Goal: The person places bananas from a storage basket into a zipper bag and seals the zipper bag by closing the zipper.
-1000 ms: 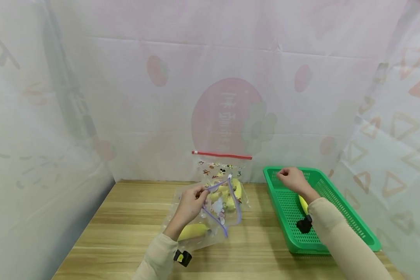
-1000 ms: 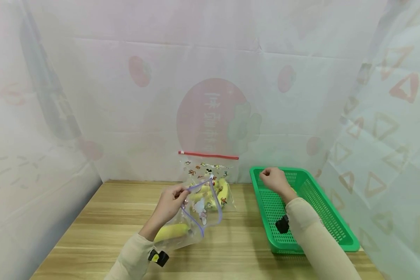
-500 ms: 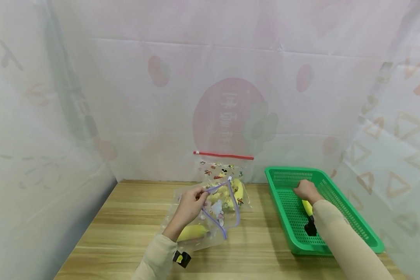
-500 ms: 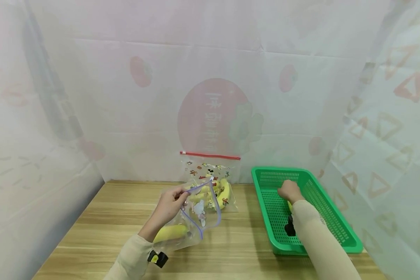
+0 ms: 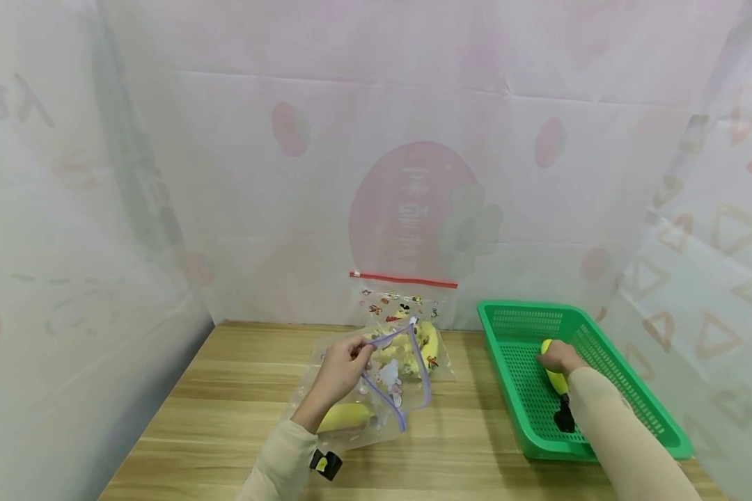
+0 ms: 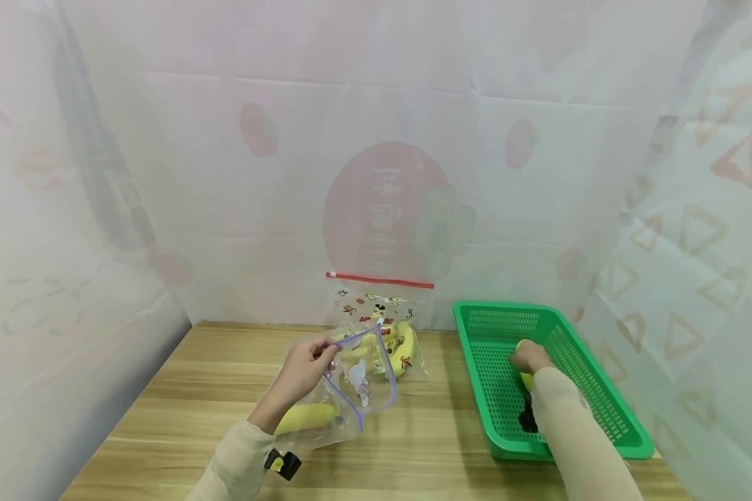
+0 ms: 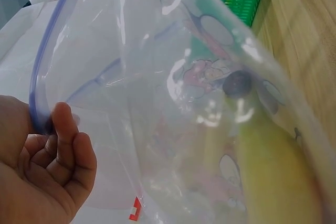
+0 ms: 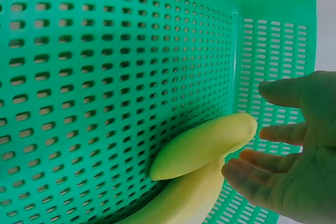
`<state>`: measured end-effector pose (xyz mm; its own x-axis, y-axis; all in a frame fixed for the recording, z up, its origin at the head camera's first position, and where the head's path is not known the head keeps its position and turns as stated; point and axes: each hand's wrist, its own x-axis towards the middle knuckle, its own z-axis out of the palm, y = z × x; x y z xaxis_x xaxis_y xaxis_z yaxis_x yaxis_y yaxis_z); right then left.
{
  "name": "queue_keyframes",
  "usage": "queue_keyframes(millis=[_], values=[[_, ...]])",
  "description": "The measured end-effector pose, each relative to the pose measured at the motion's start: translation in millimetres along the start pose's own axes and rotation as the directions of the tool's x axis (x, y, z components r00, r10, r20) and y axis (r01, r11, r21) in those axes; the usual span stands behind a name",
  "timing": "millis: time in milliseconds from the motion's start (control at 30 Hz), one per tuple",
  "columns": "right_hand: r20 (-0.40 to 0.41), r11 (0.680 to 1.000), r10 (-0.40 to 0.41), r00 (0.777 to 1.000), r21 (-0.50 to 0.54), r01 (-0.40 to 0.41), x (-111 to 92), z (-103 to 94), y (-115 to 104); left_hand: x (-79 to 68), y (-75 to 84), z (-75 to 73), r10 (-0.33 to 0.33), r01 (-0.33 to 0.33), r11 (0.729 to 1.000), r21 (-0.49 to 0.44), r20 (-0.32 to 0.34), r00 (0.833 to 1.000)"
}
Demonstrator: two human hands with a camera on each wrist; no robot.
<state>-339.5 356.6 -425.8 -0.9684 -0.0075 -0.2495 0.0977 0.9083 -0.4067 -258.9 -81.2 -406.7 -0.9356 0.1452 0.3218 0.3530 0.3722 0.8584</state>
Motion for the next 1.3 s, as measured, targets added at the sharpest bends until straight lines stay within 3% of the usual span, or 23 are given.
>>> queue_keyframes(millis=[300,600,967,1200,1300], values=[[0.029,1.0,-0.018,0.999,0.012,0.018,4,5.8,6,-0.2,0.1,1.0,-0.002,0.002,1.0,0.0,-0.007,1.0],[0.12,0.998,-0.057,0.991,0.019,0.055,12,21.3,9,-0.2,-1.0,1.3,0.0,0.0,1.0,0.001,-0.018,1.0],[0.163,0.995,0.003,0.987,0.095,-0.019,13,30.6,-1,-1.5,0.9,-0.3,-0.002,0.003,1.0,0.015,-0.026,1.0],[0.239,0.991,0.021,0.971,0.125,-0.052,6,29.7,-7,-1.8,1.4,-0.4,-0.008,0.008,1.0,0.015,-0.022,1.0],[0.293,0.994,-0.008,0.956,0.107,-0.025,3,30.4,-8,-1.7,0.8,-0.1,-0.007,0.008,1.0,0.016,-0.017,1.0]])
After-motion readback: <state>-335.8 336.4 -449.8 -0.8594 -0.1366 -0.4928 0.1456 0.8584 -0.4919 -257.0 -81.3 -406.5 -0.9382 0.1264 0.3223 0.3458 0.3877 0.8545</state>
